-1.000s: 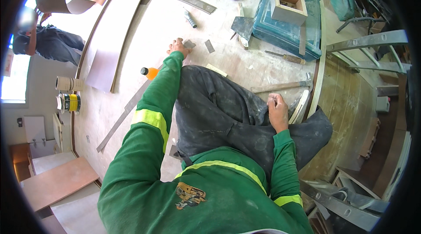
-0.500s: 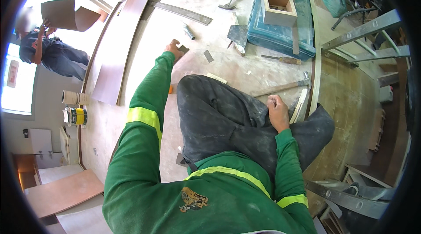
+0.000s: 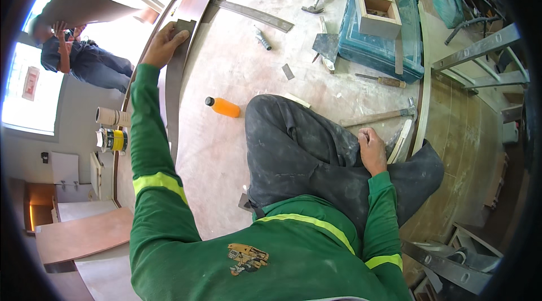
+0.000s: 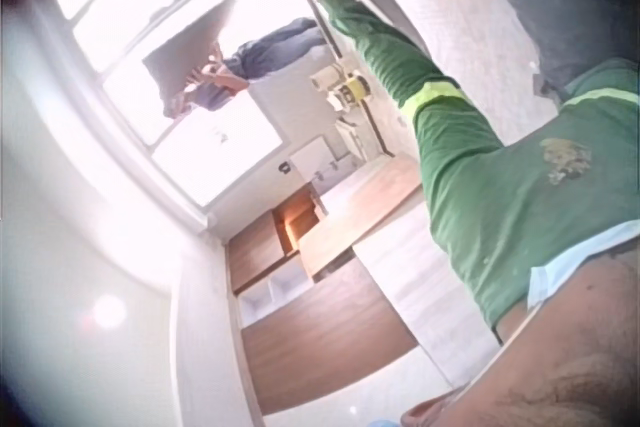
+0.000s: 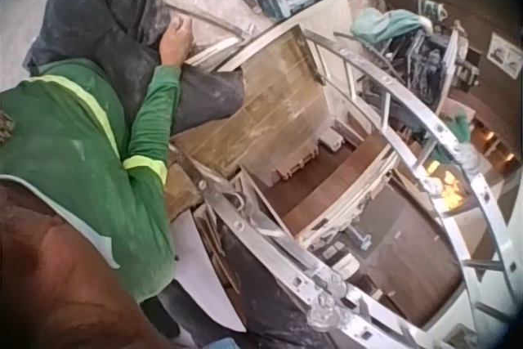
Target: The person sits on the floor and uses a utility knife to trim and shape small wooden strips. They handle the strips one at a time, scraping the edges and ends to refine their shape.
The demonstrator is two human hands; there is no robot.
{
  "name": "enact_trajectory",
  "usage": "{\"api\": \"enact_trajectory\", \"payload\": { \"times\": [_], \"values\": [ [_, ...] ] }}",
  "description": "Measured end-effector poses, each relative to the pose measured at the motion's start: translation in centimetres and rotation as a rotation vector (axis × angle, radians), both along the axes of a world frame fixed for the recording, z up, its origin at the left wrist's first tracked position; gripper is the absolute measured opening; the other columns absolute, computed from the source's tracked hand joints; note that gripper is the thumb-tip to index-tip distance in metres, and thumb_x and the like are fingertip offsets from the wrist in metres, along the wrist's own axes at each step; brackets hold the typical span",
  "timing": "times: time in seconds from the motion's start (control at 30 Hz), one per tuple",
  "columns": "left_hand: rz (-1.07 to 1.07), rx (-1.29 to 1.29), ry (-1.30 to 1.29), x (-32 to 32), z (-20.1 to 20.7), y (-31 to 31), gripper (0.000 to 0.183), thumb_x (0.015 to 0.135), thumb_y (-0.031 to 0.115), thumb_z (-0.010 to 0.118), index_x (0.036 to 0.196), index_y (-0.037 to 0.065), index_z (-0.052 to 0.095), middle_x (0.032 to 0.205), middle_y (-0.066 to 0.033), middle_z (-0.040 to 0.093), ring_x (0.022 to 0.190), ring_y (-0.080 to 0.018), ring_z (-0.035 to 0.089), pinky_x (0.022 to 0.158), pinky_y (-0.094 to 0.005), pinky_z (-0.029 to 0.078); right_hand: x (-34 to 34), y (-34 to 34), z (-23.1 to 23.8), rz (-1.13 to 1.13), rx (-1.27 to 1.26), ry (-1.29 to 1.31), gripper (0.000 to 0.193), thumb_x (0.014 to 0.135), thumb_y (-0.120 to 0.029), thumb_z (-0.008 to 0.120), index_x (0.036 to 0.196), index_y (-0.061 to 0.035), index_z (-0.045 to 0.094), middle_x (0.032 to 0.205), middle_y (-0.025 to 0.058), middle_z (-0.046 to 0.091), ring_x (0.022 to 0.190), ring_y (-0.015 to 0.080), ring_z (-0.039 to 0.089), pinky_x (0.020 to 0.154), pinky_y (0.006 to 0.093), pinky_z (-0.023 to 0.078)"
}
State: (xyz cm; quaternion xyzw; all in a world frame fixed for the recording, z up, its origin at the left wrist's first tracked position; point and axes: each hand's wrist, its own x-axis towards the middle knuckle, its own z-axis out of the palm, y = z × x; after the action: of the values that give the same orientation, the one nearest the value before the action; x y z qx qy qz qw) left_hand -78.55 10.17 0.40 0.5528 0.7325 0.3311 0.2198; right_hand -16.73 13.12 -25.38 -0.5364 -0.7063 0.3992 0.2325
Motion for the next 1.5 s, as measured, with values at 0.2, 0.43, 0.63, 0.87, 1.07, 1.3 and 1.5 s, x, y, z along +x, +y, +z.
{"api": "enact_trajectory", "payload": {
  "times": [0.2,0.43,0.63,0.87,1.07,1.3,1.5],
  "values": [
    [-0.167,-0.313,-0.225,15.7,-4.0,-5.2,0.067,0.102,0.042,0.068,0.156,0.007,0.047,0.142,-0.0117,0.063,0.13,-0.0232,0.059,0.114,-0.036,0.045,-0.1,-0.9,0.0,0.025,-0.003,0.001,0.025,0.103,-0.021,0.059,0.111,0.0014,0.067,0.102,0.0247,0.073,0.096,0.0439,0.07,0.083,0.0466,0.054],
    [-0.368,-0.242,-0.217,27.1,-16.8,-5.5,0.05,0.1,0.037,0.071,0.134,0.002,0.056,0.097,-0.0145,0.063,0.087,-0.0271,0.063,0.083,-0.0372,0.05,-0.2,-0.3,0.0,-0.061,-0.085,0.123,0.024,0.102,-0.021,0.06,0.108,0.0013,0.068,0.104,0.0226,0.072,0.099,0.0437,0.068,0.086,0.0451,0.053],
    [-0.183,-0.021,-0.304,28.2,-20.0,-6.5,0.056,0.092,0.034,0.083,0.132,0.003,0.061,0.102,-0.0095,0.067,0.091,-0.0187,0.064,0.086,-0.0345,0.053,-0.2,4.6,0.7,0.005,0.115,-0.051,0.029,0.102,-0.02,0.061,0.121,0.0017,0.062,0.112,0.0227,0.067,0.109,0.0443,0.063,0.092,0.0494,0.05],
    [-0.245,-0.04,-0.182,26.9,-17.2,-2.1,0.039,0.098,0.029,0.074,0.122,-0.001,0.066,0.106,-0.0173,0.072,0.096,-0.0278,0.07,0.088,-0.0368,0.053,-2.9,19.4,-6.0,0.145,0.625,-0.572,0.04,0.099,-0.024,0.064,0.135,-0.0072,0.058,0.131,0.0159,0.061,0.127,0.037,0.056,0.109,0.0574,0.041],
    [-0.007,-0.019,-0.003,21.6,-16.6,2.0,0.033,0.1,0.026,0.065,0.12,0.0,0.067,0.108,-0.0223,0.072,0.101,-0.038,0.07,0.089,-0.0434,0.053,-4.0,20.9,-5.8,0.17,0.351,-0.799,0.034,0.102,-0.027,0.061,0.134,-0.0177,0.061,0.131,0.0078,0.06,0.129,0.0314,0.054,0.101,0.0639,0.037],
    [0.056,-0.318,-0.096,11.5,-28.3,9.5,0.039,0.098,0.031,0.066,0.126,0.004,0.07,0.112,-0.021,0.075,0.102,-0.0344,0.071,0.092,-0.0418,0.054,-6.9,16.1,-3.7,0.31,0.309,-0.534,0.034,0.105,-0.026,0.057,0.135,-0.0104,0.06,0.129,0.017,0.06,0.123,0.0365,0.059,0.101,0.0562,0.043],
    [0.012,-0.403,-0.118,7.5,-33.7,7.1,0.042,0.094,0.033,0.075,0.128,0.009,0.072,0.116,-0.0161,0.073,0.105,-0.0283,0.069,0.096,-0.0394,0.054,-14.7,10.2,-0.3,0.326,-0.048,-0.123,0.049,0.108,-0.032,0.05,0.143,0.0031,0.047,0.131,0.0317,0.062,0.124,0.0471,0.06,0.109,0.0483,0.045]
  ]
}}
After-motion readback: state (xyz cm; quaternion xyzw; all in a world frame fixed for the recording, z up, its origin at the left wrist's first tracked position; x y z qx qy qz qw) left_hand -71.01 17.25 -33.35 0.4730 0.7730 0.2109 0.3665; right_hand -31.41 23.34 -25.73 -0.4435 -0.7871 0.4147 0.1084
